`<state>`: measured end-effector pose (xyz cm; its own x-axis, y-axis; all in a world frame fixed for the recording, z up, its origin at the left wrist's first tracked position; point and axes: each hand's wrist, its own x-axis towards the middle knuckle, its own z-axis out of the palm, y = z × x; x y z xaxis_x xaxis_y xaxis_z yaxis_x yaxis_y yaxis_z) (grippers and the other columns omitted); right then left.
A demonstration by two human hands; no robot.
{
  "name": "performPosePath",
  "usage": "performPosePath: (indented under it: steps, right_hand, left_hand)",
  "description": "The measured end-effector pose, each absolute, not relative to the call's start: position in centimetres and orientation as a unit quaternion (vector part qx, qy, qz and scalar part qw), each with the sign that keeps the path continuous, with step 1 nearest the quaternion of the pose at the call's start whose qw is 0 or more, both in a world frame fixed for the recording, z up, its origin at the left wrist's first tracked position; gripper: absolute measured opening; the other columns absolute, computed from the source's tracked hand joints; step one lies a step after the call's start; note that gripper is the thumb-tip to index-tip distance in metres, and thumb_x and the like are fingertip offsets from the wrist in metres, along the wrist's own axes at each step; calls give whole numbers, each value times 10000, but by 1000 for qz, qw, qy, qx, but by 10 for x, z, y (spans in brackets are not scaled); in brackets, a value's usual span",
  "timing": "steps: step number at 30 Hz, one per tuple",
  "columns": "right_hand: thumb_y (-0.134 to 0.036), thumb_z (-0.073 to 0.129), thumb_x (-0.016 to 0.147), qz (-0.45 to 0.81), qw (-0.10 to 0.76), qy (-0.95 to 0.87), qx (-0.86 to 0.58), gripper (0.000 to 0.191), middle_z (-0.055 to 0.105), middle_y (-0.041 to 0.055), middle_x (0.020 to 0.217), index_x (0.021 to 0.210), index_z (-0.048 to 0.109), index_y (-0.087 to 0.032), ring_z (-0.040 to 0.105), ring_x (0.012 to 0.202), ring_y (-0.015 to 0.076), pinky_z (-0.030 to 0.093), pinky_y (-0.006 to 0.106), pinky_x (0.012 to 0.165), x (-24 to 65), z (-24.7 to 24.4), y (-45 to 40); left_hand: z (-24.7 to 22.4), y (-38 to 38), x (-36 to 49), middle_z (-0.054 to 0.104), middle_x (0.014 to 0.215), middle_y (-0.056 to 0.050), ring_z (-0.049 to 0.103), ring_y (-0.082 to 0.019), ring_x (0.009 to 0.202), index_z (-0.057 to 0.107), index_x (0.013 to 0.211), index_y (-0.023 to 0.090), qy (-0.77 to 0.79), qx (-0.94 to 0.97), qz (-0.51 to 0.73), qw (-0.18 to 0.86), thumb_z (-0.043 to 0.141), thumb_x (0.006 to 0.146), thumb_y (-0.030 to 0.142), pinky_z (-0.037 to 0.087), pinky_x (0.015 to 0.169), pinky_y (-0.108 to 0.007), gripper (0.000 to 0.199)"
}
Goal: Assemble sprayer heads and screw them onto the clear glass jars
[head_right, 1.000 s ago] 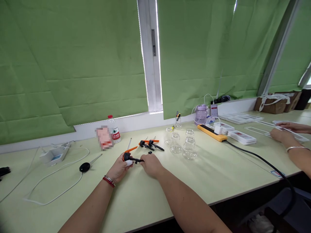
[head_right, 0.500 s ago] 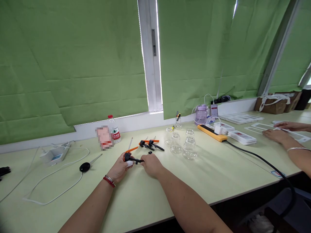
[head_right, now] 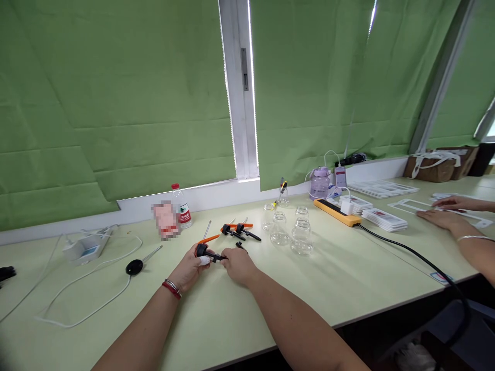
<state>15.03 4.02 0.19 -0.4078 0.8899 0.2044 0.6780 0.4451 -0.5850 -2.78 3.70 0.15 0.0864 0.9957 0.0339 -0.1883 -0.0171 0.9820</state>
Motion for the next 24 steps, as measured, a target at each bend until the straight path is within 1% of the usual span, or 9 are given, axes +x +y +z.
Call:
performPosePath:
  steps: [3, 6, 10, 13, 15, 17, 19, 21, 24]
  right_hand:
    - [-201, 446, 870, 238, 261, -810, -469, 196, 639, 13, 755, 970, 614, -193, 537, 661, 132, 320, 208, 563, 148, 1, 37]
    - [-212, 407, 890, 266, 281, -812, -435, 229, 642, 8, 752, 1019, 596, -194, 539, 651, 128, 340, 208, 574, 145, 1, 34]
    - [-231, 373, 903, 287, 299, -817, -401, 227, 617, 4, 713, 916, 594, -180, 505, 601, 120, 333, 215, 563, 144, 1, 32]
    - [-233, 368, 908, 300, 315, -815, -384, 220, 593, -4, 693, 854, 574, -177, 481, 586, 111, 331, 210, 559, 144, 0, 31]
    - [-247, 364, 915, 318, 323, -808, -376, 227, 582, -7, 694, 843, 568, -176, 466, 579, 107, 334, 207, 555, 144, -1, 32]
    - [-269, 366, 922, 343, 329, -796, -375, 233, 578, -7, 696, 857, 569, -175, 453, 571, 107, 340, 207, 554, 144, -1, 32]
    - [-280, 376, 923, 367, 337, -782, -374, 227, 578, -8, 693, 878, 573, -174, 449, 577, 108, 354, 208, 569, 144, -2, 34]
    - [-274, 387, 919, 390, 346, -769, -370, 219, 576, -9, 682, 886, 579, -174, 450, 586, 110, 366, 208, 589, 144, -3, 35]
    - [-265, 401, 909, 438, 361, -737, -367, 212, 567, -15, 656, 867, 587, -173, 435, 572, 105, 362, 204, 582, 144, -6, 39]
  left_hand:
    - [1, 40, -29, 587, 976, -38, 584, -153, 797, 472, 981, 213, 422, 469, 564, 534, 618, 557, 53, 429, 693, -275, 477]
    - [1, 40, -29, 541, 1108, -28, 563, -152, 935, 426, 1098, 268, 402, 467, 605, 505, 604, 590, 77, 422, 820, -285, 571]
    - [2, 38, -27, 520, 1123, -28, 538, -157, 969, 449, 1176, 280, 377, 490, 619, 484, 597, 657, 140, 413, 869, -285, 557]
    - [3, 35, -25, 515, 1178, -58, 532, -196, 1029, 439, 1235, 273, 378, 508, 611, 474, 629, 643, 133, 414, 893, -317, 638]
    - [5, 33, -23, 439, 1324, -73, 474, -227, 1163, 433, 1252, 275, 380, 520, 610, 462, 657, 610, 104, 387, 951, -322, 701]
    - [6, 32, -22, 301, 1457, -60, 338, -247, 1309, 435, 1256, 273, 379, 533, 610, 447, 666, 575, 63, 334, 1020, -308, 749]
    - [8, 31, -21, 207, 1514, -41, 210, -253, 1383, 434, 1266, 263, 378, 547, 608, 433, 650, 552, 29, 269, 1077, -303, 782]
    - [8, 31, -22, 214, 1517, -43, 174, -255, 1401, 411, 1302, 256, 381, 560, 602, 423, 626, 554, 12, 216, 1112, -326, 815]
    - [6, 33, -26, 297, 1487, -57, 248, -255, 1381, 373, 1357, 267, 387, 575, 588, 416, 582, 604, 6, 207, 1120, -371, 823]
